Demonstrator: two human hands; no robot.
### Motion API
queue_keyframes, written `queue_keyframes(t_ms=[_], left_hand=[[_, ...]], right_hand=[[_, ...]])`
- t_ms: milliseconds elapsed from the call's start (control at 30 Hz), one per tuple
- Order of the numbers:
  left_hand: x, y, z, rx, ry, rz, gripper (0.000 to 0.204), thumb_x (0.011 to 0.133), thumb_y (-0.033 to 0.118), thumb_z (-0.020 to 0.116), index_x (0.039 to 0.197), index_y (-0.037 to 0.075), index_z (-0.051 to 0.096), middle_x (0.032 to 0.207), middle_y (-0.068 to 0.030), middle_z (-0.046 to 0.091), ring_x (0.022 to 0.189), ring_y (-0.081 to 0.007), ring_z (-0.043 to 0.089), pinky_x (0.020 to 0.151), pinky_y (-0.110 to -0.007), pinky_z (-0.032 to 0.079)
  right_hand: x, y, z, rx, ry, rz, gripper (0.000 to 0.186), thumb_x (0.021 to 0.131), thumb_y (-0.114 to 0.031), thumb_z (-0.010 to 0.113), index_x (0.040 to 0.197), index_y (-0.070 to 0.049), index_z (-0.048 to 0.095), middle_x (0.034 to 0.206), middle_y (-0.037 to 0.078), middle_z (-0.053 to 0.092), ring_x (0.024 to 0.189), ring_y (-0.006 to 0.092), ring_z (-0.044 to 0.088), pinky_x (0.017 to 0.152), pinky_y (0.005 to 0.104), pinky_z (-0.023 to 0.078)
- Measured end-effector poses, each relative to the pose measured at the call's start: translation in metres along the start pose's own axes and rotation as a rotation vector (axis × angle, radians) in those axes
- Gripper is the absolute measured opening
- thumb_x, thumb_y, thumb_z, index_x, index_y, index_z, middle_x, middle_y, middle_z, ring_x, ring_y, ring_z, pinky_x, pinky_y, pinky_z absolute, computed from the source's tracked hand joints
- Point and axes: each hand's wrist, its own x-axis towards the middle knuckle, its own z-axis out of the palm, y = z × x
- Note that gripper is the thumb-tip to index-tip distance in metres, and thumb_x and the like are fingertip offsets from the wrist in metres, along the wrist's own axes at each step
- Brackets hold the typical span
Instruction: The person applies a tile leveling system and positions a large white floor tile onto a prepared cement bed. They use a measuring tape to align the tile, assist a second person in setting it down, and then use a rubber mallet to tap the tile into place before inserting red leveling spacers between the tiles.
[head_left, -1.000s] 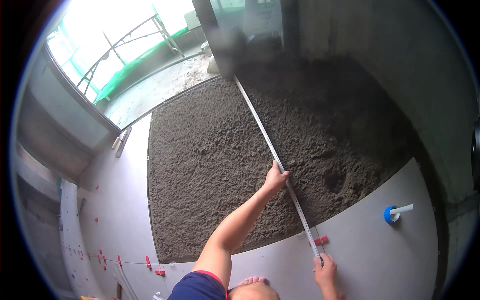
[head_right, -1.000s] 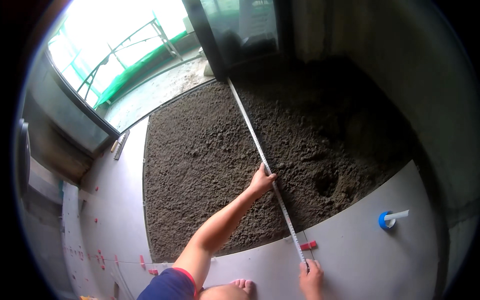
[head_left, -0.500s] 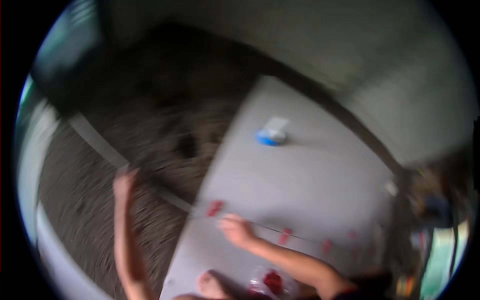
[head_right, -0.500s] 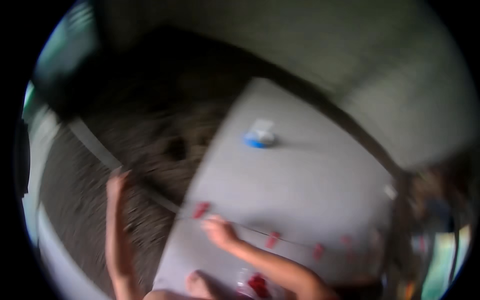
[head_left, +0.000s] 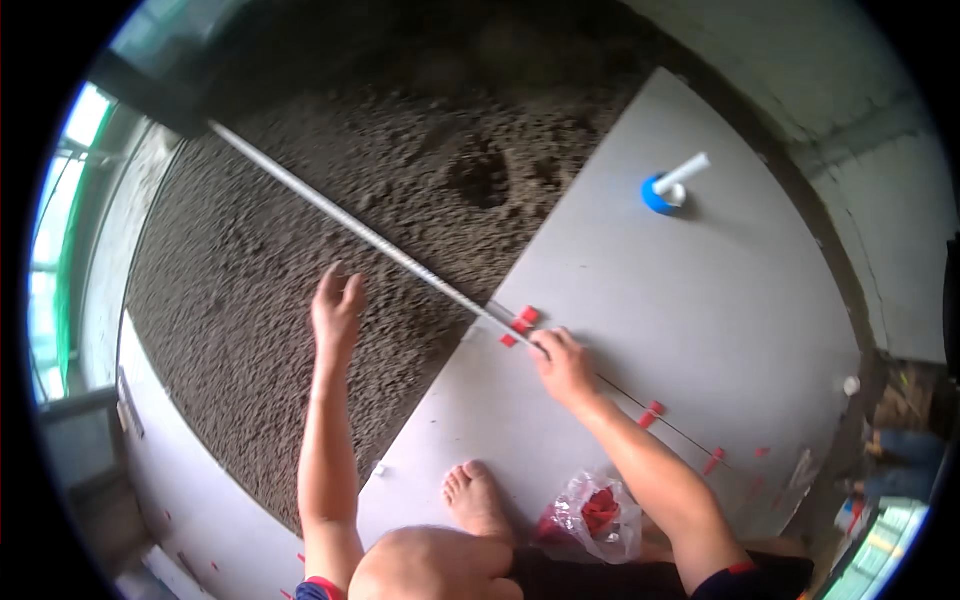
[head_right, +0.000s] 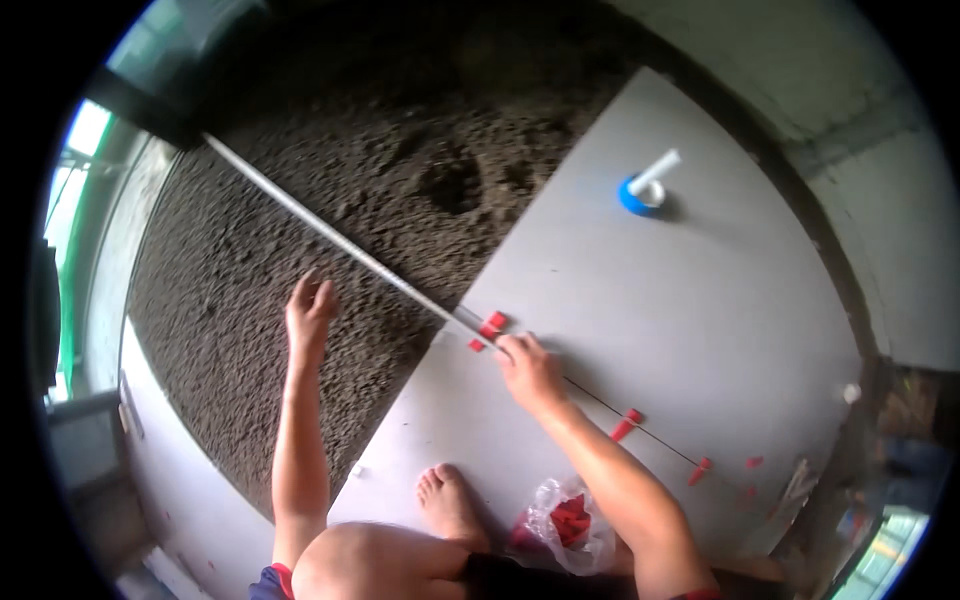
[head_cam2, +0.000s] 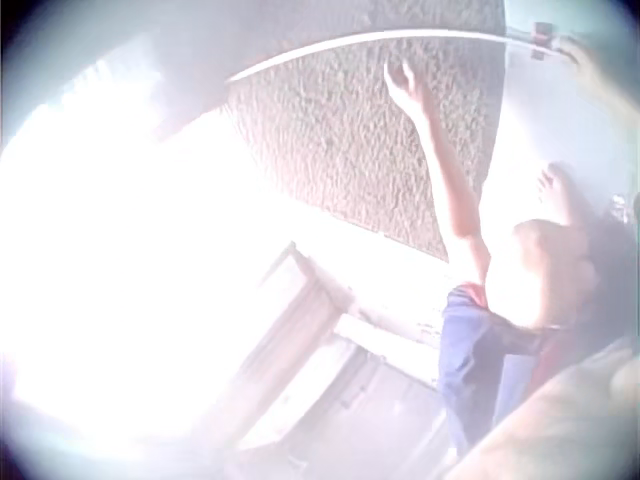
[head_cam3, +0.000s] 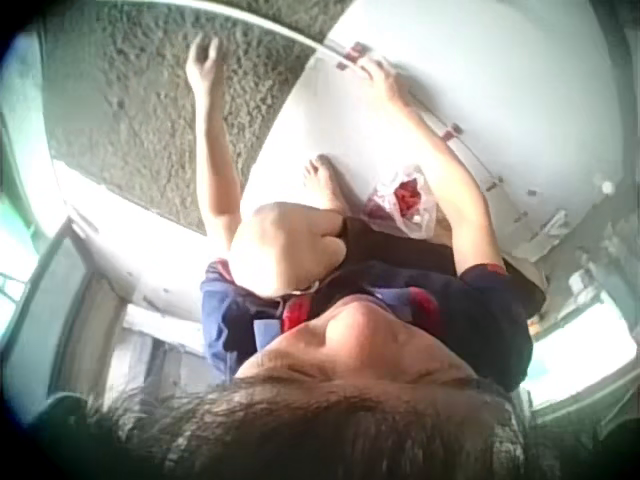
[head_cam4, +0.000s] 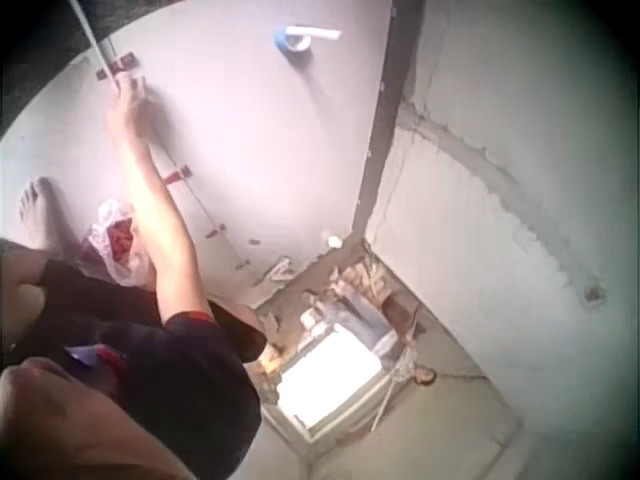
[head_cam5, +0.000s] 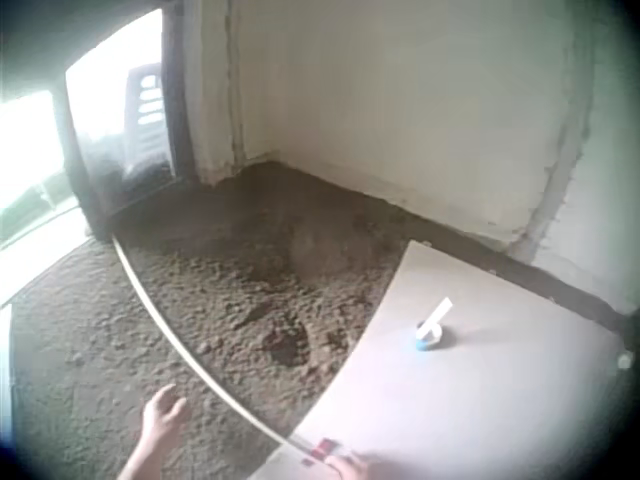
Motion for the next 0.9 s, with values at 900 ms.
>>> queue_keyframes(t_ms=[900], left_hand=[[-0.141,0.006,0.095,0.402,-0.367,0.254,0.014,0.087,0.004,0.063,0.101,0.003,0.067,0.081,-0.011,0.063,0.062,-0.0196,0.061,0.057,-0.029,0.05]], right_hand=[[0.002,-0.005,-0.001,0.115,-0.074,0.012,0.012,0.087,-0.01,0.064,0.097,-0.007,0.059,0.089,0.013,0.058,0.072,0.0352,0.06,0.062,0.0423,0.049]])
